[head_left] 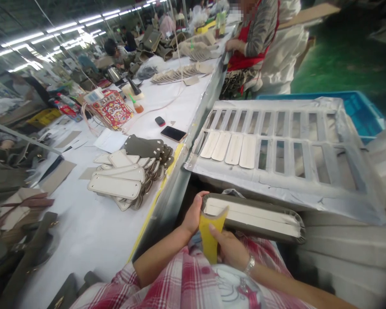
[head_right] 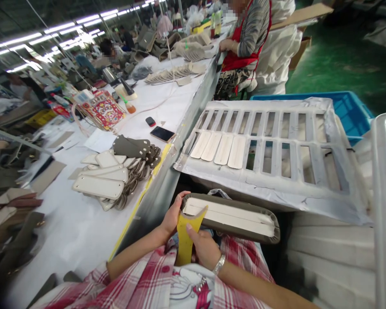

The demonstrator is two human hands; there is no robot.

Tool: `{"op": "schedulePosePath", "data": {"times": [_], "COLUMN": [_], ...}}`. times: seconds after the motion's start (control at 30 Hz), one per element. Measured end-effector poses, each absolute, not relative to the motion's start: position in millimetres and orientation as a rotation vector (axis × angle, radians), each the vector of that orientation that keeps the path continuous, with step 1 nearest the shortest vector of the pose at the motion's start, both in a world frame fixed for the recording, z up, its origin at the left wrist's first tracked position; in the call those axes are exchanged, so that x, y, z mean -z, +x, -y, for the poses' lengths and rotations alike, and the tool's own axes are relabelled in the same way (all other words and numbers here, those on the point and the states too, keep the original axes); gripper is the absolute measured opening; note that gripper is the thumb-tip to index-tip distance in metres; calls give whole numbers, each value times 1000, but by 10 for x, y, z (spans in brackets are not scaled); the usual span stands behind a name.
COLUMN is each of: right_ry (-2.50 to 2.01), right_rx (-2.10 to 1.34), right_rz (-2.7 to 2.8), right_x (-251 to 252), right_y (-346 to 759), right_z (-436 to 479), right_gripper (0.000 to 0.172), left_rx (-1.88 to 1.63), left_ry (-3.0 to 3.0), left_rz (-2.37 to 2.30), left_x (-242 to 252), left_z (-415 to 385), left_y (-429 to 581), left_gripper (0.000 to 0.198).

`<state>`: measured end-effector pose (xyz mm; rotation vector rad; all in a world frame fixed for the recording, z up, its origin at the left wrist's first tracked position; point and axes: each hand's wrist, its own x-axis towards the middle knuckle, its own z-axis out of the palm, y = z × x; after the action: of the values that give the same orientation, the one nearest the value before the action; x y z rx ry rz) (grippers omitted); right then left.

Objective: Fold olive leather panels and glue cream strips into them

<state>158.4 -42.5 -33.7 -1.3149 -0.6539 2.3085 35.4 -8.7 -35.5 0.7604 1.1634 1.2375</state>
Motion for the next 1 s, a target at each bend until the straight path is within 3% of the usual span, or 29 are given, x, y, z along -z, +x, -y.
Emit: {"op": "schedulePosePath", "data": {"times": [0.47, 0.63, 0.7, 0.77, 1.0], "right_ry": [-1310, -1418, -1440, -1452, -1476], "right_rx": [-2238, -2176, -2161, -2160, -2159], "right_rz": [731, 813, 810, 803, 796], "right_x": [295, 311, 311, 302, 286], "right_y": [1687, 1651, 1651, 1662, 1709], "right_z": [377, 377, 385, 394, 364], "right_gripper": [42, 40, 38, 37, 33], "left_rx": [-1176, -882, -743, -606, -212], "left_ry": [997, 1634, 1858, 1965, 2204], "left_rz": [-1467, -1641, -1595, -1551, -1707], "left_x": [317, 159, 123, 117, 102], "left_z": [28, -138, -235, -305, -324], "left_y": [355, 240, 272, 339, 467], "left_gripper": [38, 46, 41, 32, 36]}}
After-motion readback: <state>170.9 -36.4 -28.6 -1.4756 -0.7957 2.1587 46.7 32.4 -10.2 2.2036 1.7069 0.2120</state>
